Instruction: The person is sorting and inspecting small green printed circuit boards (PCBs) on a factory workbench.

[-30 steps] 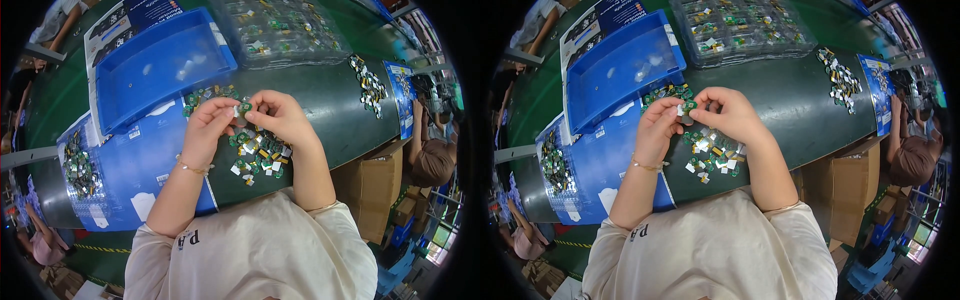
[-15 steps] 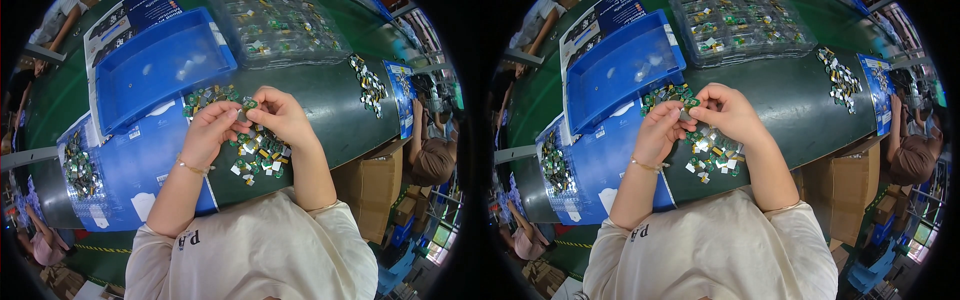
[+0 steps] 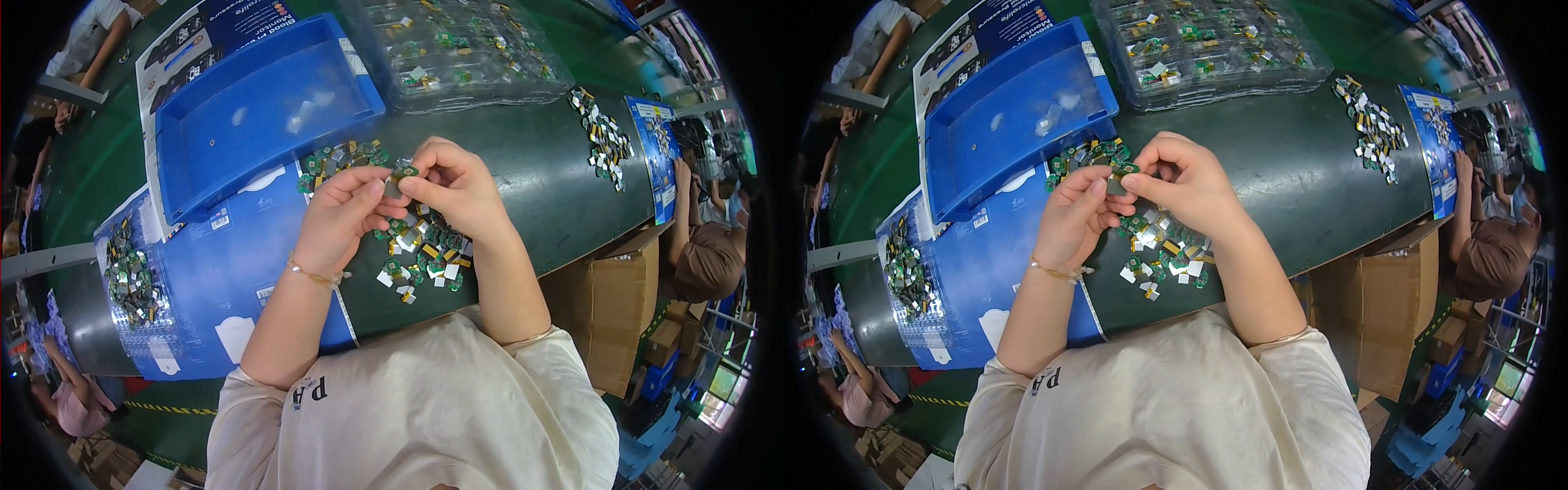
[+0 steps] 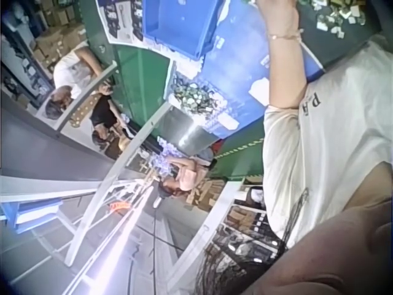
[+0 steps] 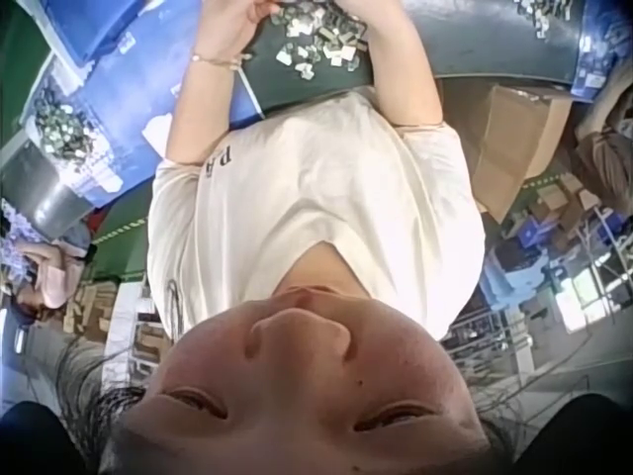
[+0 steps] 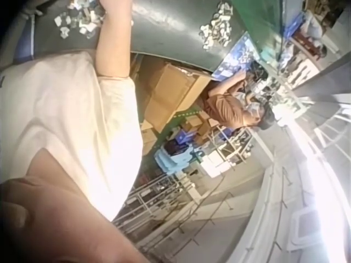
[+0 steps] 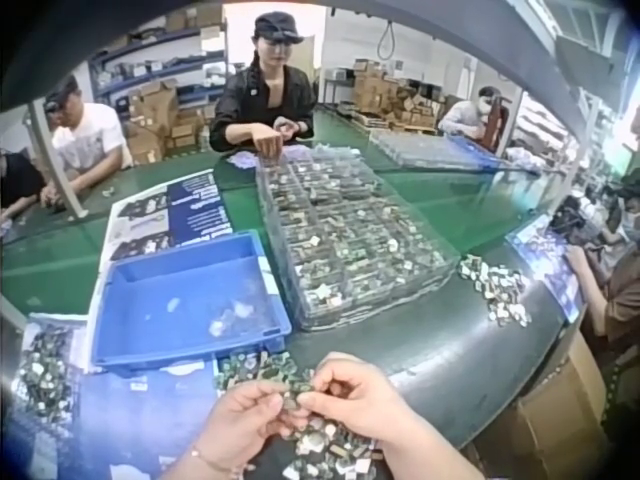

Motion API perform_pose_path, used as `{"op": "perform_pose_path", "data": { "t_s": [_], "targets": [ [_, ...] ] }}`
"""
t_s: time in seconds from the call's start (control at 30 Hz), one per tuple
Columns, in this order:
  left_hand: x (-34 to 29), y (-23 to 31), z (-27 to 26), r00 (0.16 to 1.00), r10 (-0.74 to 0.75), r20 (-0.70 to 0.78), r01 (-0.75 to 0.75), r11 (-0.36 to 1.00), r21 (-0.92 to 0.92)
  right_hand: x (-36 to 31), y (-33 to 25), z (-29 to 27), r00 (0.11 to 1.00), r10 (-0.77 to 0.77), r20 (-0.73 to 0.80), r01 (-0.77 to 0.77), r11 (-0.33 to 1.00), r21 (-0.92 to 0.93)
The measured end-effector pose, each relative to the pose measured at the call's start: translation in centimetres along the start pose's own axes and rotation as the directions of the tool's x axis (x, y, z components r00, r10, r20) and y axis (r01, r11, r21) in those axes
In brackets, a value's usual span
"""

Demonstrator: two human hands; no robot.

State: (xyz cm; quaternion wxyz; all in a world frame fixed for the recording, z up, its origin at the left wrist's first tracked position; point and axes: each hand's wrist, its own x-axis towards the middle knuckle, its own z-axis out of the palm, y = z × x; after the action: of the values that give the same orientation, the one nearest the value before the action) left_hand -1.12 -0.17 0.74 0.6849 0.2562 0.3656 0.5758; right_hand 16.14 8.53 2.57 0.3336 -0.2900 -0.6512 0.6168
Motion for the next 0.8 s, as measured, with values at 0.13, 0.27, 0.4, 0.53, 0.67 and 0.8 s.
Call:
{"op": "perform_pose_path", "data": {
  "t_s": [0.13, 0.27, 0.4, 0.53, 0.67, 0.8],
  "targets": [
    [0.02, 0.01, -0.08, 1.0, -0.005, -0.004, 0.005, 1.0, -0.003, 0.05, -0.27, 0.19, 1.0, -0.02, -0.016, 0.019, 0.999, -0.039],
    [0.0, -0.02, -0.06, 1.0, -0.014, -0.013, 0.014, 1.0, -0.02, -0.02, -0.49, 0.46, 0.999, -0.006, -0.053, 0.003, 0.998, -0.06],
    [-0.02, -0.19, 0.04, 0.999, -0.016, -0.039, 0.014, 0.999, -0.05, -0.01, -0.26, 0.64, 0.995, -0.054, -0.09, 0.046, 0.996, -0.081],
    [-0.01, -0.26, -0.01, 0.999, -0.02, -0.045, 0.017, 0.997, -0.075, 0.0, -0.31, 0.7, 0.993, -0.069, -0.098, 0.059, 0.994, -0.095],
    [0.03, -0.29, -0.11, 0.998, -0.03, -0.047, 0.026, 0.996, -0.088, 0.0, -0.35, 0.72, 0.993, -0.071, -0.099, 0.059, 0.99, -0.125],
    [-0.01, -0.34, -0.15, 0.998, -0.03, -0.055, 0.026, 0.997, -0.074, -0.03, -0.42, 0.75, 0.991, -0.084, -0.105, 0.068, 0.986, -0.152]
  ]
}}
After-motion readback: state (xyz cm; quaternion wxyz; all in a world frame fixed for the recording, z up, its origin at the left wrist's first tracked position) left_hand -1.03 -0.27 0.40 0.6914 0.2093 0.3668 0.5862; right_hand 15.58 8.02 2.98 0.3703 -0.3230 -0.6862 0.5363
